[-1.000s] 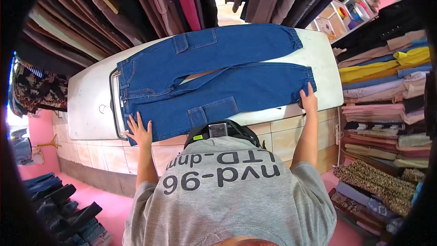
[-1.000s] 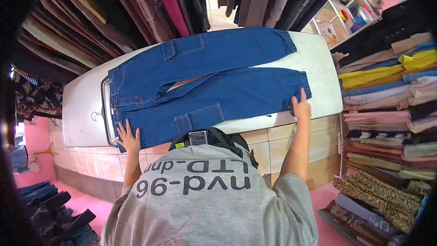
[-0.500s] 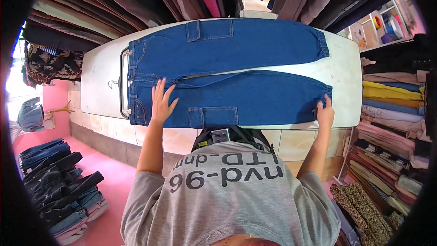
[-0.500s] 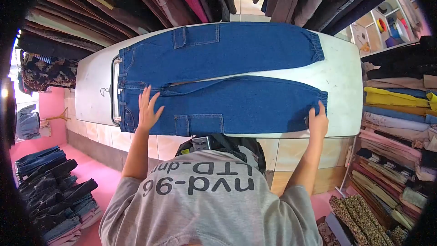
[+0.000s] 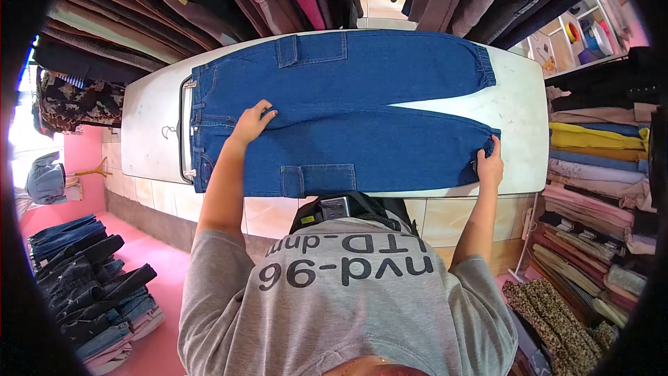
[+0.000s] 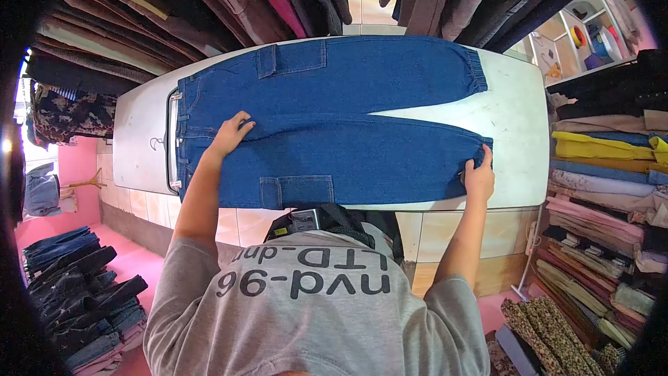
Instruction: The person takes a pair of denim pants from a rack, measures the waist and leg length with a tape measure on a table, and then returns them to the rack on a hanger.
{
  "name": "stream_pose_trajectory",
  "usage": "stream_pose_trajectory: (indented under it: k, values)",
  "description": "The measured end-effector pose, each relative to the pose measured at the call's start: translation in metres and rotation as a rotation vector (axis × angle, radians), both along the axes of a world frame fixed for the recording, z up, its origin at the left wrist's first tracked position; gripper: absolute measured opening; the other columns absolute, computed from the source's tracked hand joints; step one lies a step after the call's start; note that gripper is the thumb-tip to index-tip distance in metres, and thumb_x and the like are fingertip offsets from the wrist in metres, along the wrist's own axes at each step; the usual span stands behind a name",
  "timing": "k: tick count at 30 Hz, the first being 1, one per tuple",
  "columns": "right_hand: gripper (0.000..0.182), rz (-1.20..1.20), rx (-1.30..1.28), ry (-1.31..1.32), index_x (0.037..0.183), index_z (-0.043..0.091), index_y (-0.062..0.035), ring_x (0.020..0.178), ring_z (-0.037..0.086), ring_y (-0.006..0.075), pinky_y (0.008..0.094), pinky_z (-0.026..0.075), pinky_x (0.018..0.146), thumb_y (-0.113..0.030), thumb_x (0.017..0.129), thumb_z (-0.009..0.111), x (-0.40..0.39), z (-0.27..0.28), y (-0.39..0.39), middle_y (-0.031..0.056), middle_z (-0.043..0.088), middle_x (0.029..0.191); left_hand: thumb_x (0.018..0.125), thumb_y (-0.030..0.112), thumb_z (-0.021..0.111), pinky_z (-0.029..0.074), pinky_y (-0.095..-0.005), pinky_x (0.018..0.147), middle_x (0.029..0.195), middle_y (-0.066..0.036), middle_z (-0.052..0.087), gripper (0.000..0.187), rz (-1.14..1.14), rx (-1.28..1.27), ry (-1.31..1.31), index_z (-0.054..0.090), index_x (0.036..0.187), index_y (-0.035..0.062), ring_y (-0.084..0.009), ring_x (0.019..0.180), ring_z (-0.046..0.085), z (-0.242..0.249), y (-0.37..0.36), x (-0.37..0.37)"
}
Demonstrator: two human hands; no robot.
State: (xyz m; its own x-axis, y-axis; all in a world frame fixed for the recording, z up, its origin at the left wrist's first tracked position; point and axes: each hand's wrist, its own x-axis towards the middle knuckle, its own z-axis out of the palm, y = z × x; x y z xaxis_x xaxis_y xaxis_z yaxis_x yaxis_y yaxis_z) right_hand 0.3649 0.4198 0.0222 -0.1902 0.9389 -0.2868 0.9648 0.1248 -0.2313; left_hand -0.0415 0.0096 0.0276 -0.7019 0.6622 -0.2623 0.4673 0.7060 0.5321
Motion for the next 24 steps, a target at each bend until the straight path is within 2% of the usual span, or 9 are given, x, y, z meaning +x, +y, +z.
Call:
stream_pose_trajectory:
  k: [2, 4, 7, 8, 13, 17, 19, 23, 24]
  values:
    - [0.059, 0.011, 0.026, -0.012, 0.137, 0.033, -0.0339, 0.091, 0.063, 0.0365, 0.0462, 0.049, 0.078, -0.029, 0.083, 0.055, -0.002, -0.002, 0.002, 0.0195, 0.065, 0.099, 0.088, 0.027, 0.058, 0.044, -0.0423, 0.083, 0.097, -0.020, 0.062, 0.028, 0.054, -0.066, -0.001, 0.057, 0.107, 0.0066, -0.0343, 0.097, 0.059, -0.004, 0.007, 0.006]
    - [0.061, 0.025, 0.074, -0.026, 0.138, 0.034, -0.0342, 0.089, 0.063, 0.0368, 0.0466, 0.049, 0.077, -0.029, 0.081, 0.055, -0.003, -0.004, 0.006, 0.0192, 0.065, 0.099, 0.087, 0.023, 0.056, 0.039, -0.0436, 0.093, 0.110, -0.009, 0.061, 0.025, -0.077, 0.099, 0.544, 0.058, 0.111, 0.0144, -0.0269, 0.108, 0.055, -0.010, 0.010, 0.017]
    - [0.062, 0.030, 0.079, -0.062, 0.139, 0.031, -0.0349, 0.091, 0.063, 0.0363, 0.0461, 0.049, 0.079, -0.029, 0.083, 0.056, -0.009, 0.001, 0.016, 0.0175, 0.066, 0.101, 0.086, 0.019, 0.054, 0.032, -0.0482, 0.101, 0.120, -0.001, 0.057, 0.032, -0.274, -0.002, 0.724, 0.057, 0.118, 0.0205, -0.0218, 0.116, 0.049, -0.019, 0.004, 0.028]
    - [0.063, 0.016, 0.083, -0.059, 0.140, 0.031, -0.0356, 0.091, 0.063, 0.0361, 0.0461, 0.049, 0.078, -0.030, 0.083, 0.056, -0.009, 0.000, 0.020, 0.0168, 0.066, 0.102, 0.088, 0.020, 0.053, 0.028, -0.0543, 0.103, 0.126, -0.002, 0.053, 0.039, -0.220, -0.140, 0.614, 0.052, 0.126, 0.0221, -0.0248, 0.120, 0.047, -0.024, 0.002, 0.033]
    - [0.062, 0.027, 0.079, -0.072, 0.140, 0.032, -0.0368, 0.092, 0.063, 0.0366, 0.0460, 0.050, 0.078, -0.031, 0.083, 0.057, -0.003, -0.007, 0.030, 0.0173, 0.066, 0.102, 0.089, 0.019, 0.052, 0.023, -0.0582, 0.105, 0.134, -0.004, 0.046, 0.041, -0.071, -0.104, 0.613, 0.050, 0.129, 0.0214, -0.0277, 0.127, 0.039, -0.016, 0.005, 0.037]
    - [0.051, 0.036, 0.075, 0.239, 0.134, 0.046, -0.0271, 0.069, 0.058, 0.0238, 0.0374, 0.046, 0.064, -0.030, 0.085, 0.057, 0.015, -0.012, 0.014, 0.0137, 0.063, 0.079, 0.090, 0.014, 0.049, 0.018, -0.0579, 0.107, 0.137, -0.006, 0.044, 0.040, -0.150, 0.116, 0.645, 0.050, 0.130, 0.0180, -0.0294, 0.132, 0.034, 0.004, -0.002, 0.031]
    - [0.042, 0.014, -0.024, 0.544, 0.127, 0.056, -0.0173, 0.052, 0.039, 0.0101, 0.0287, 0.037, 0.051, -0.025, 0.085, 0.058, 0.012, 0.006, -0.024, 0.0033, 0.050, 0.059, 0.091, 0.016, 0.049, 0.018, -0.0582, 0.107, 0.136, -0.005, 0.045, 0.039, -0.109, 0.116, 0.622, 0.050, 0.130, 0.0178, -0.0294, 0.131, 0.034, 0.001, -0.017, 0.024]
    - [0.042, 0.165, -0.121, 0.728, 0.126, 0.056, -0.0165, 0.052, 0.041, 0.0095, 0.0277, 0.038, 0.050, -0.023, 0.085, 0.060, -0.025, 0.011, -0.122, 0.0027, 0.051, 0.057, 0.094, 0.021, 0.043, 0.017, -0.0580, 0.108, 0.137, -0.005, 0.045, 0.037, -0.077, 0.074, 0.471, 0.051, 0.130, 0.0179, -0.0304, 0.134, 0.031, -0.018, -0.058, -0.016]
    - [0.043, 0.179, -0.152, 0.692, 0.126, 0.055, -0.0179, 0.053, 0.047, 0.0126, 0.0294, 0.041, 0.052, -0.025, 0.084, 0.061, -0.039, 0.015, -0.147, 0.0054, 0.054, 0.059, 0.097, 0.030, 0.036, 0.016, -0.0603, 0.107, 0.143, -0.005, 0.038, 0.038, -0.132, 0.032, 0.385, 0.049, 0.132, 0.0217, -0.0314, 0.137, 0.026, -0.022, -0.066, -0.028]
